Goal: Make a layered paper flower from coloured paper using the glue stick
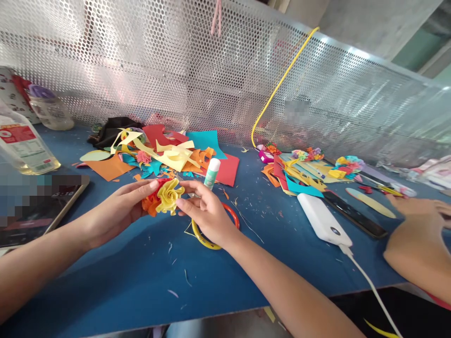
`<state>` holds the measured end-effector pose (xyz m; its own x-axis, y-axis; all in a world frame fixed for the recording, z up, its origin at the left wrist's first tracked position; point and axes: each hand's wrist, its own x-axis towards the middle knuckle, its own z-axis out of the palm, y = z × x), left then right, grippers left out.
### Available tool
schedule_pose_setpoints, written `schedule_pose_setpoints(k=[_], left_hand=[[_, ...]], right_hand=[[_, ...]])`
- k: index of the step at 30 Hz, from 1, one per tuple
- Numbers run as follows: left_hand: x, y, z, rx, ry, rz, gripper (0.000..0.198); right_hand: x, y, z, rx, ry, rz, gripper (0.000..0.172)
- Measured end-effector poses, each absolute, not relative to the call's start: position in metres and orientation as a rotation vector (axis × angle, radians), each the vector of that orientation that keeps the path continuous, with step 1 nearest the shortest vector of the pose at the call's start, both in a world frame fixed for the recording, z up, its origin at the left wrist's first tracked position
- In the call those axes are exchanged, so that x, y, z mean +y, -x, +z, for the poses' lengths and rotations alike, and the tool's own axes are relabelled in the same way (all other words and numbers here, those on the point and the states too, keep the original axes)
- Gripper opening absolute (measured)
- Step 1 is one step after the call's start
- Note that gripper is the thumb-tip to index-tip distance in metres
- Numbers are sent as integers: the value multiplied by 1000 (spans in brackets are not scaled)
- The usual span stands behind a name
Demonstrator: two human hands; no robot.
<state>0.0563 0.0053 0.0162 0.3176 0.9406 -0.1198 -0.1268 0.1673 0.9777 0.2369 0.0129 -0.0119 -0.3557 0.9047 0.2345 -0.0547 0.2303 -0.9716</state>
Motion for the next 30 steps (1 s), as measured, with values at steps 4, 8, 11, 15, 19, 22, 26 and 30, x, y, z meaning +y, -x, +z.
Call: schedule_pose_setpoints(k=[4,8,11,15,19,22,26,30], left_hand=[[4,-55,19,839,-1111,943,28],[5,-54,20,750,-1039,974,17],[6,-53,21,770,-983,977,13],[7,-52,22,772,-887,949,16],[8,-51,21,783,-832,937,22],[8,-51,21,798,-830,937,23],[8,-51,20,806,-942,920,26],[9,-50,18,815,-1033,847,32]], right_hand=[[13,-238,-13,-1529,849,1275,31],[14,-239,-14,-1498,877,1288,30],[15,-240,-14,-1491,891,1302,36],[14,-240,-14,-1581,898,1283,53],[8,-239,-16,-1755,928,1118,68],[5,-237,-18,-1839,932,955,73],[6,-237,-18,-1830,962,858,56],[6,-239,-13,-1769,967,923,37]])
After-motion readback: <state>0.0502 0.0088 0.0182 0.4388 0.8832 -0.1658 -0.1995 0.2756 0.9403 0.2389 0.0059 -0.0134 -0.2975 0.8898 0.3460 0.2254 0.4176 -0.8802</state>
